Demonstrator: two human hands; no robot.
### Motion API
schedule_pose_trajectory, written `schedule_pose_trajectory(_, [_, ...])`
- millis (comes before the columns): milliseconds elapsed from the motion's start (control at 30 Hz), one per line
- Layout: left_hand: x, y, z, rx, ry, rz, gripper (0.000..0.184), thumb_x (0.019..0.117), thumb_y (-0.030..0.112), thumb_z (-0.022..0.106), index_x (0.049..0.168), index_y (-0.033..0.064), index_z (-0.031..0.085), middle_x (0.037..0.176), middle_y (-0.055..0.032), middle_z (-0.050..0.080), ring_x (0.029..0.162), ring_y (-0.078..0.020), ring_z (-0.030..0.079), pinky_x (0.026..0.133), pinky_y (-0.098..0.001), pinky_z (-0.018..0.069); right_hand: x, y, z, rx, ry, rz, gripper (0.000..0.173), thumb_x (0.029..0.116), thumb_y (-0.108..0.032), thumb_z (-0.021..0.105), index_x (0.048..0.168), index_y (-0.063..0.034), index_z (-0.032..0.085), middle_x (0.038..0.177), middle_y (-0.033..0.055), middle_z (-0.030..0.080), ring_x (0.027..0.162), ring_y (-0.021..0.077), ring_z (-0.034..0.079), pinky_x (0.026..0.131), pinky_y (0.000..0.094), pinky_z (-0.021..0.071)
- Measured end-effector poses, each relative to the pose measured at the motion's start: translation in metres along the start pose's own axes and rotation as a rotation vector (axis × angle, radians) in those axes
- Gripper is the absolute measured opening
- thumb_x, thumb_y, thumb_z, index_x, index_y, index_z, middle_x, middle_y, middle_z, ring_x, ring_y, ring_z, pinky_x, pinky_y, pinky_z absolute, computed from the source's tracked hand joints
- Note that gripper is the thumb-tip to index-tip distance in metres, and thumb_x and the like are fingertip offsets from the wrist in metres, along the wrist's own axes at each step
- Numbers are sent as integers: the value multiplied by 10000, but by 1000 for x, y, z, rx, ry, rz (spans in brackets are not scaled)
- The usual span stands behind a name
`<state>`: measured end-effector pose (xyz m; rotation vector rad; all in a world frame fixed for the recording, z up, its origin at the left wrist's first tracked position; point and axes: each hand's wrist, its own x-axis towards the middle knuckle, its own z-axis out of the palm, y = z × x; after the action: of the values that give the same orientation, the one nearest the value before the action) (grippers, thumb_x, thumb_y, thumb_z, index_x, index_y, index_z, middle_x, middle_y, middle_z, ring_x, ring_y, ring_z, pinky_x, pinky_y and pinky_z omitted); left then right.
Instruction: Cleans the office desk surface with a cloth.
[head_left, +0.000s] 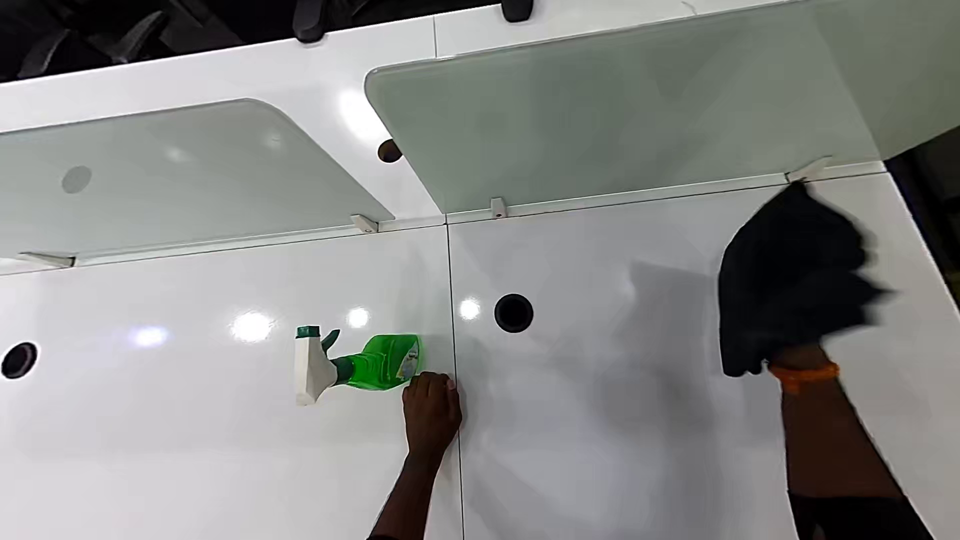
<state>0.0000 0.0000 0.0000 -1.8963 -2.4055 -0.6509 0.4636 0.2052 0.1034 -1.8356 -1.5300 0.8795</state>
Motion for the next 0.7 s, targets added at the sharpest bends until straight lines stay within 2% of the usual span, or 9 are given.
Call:
schedule_pose_trajectory(33, [0, 0, 0, 10, 7, -8, 446, 1012, 316, 382, 865, 50, 709, 884, -129, 696, 878, -310, 674, 792, -472, 524, 23, 6, 30, -155, -14, -121, 424, 1012, -237, 503, 1331, 41, 537, 1205, 146, 624, 1118, 162, 589, 964, 393, 498])
schedule_pose_trajectory(67, [0, 0, 1, 14, 7, -19, 454, 1014, 314, 373, 865, 51, 711, 886, -128, 697, 886, -308, 674, 798, -468, 523, 44, 16, 58, -346, -80, -204, 670, 1033, -473, 411, 1543, -39, 395, 1537, 153, 476, 1446, 260, 427, 1192, 536, 331])
schedule_pose_trajectory(100, [0, 0, 1, 18, 4, -26, 456, 1016, 311, 368, 865, 54, 712, 884, -126, 697, 890, -306, 674, 800, -465, 522, 60, 22, 86, -528, -111, -257, 814, 1003, -643, 329, 1612, -104, 303, 1668, 149, 301, 1558, 350, 234, 1222, 667, 164])
schedule_pose_trajectory(133, [0, 0, 2, 21, 1, -30, 449, 1013, 308, 365, 864, 61, 710, 877, -118, 692, 882, -299, 669, 788, -454, 517, 70, 24, 110, -665, -82, -270, 888, 958, -745, 297, 1626, -161, 289, 1696, 147, 230, 1571, 404, 155, 1190, 738, 110])
schedule_pose_trajectory(167, [1, -1, 3, 25, 2, -28, 444, 1012, 305, 366, 866, 68, 712, 874, -110, 694, 872, -290, 671, 777, -448, 522, 79, 19, 126, -729, -49, -239, 902, 942, -775, 288, 1629, -190, 287, 1704, 146, 200, 1571, 428, 121, 1170, 764, 90])
schedule_pose_trajectory(267, [2, -2, 2, 31, -4, -26, 432, 1015, 306, 364, 869, 84, 704, 859, -89, 684, 841, -270, 658, 751, -430, 515, 100, -11, 155, -752, -8, -128, 924, 929, -789, 299, 1632, -189, 274, 1709, 175, 162, 1565, 464, 99, 1156, 775, 71])
schedule_pose_trajectory(400, [3, -3, 3, 36, -11, -21, 421, 1009, 302, 355, 873, 102, 700, 857, -73, 679, 843, -262, 651, 739, -418, 507, 118, -49, 198, -737, -13, -110, 921, 929, -788, 329, 1639, -206, 253, 1714, 169, 141, 1571, 456, 75, 1159, 776, 47])
schedule_pose_trajectory(533, [3, -4, 3, 46, -22, -30, 411, 998, 310, 354, 881, 118, 699, 860, -61, 673, 846, -255, 644, 744, -410, 501, 99, -92, 258, -716, -37, -150, 917, 928, -776, 360, 1633, -194, 277, 1711, 170, 154, 1571, 451, 77, 1165, 773, 33])
schedule_pose_trajectory(700, [4, -4, 1, 45, -43, -38, 408, 990, 304, 355, 887, 123, 706, 876, -59, 683, 862, -257, 653, 752, -415, 506, 49, -141, 328, -717, -87, -178, 927, 930, -768, 364, 1643, -189, 240, 1712, 175, 141, 1570, 457, 67, 1166, 770, 30])
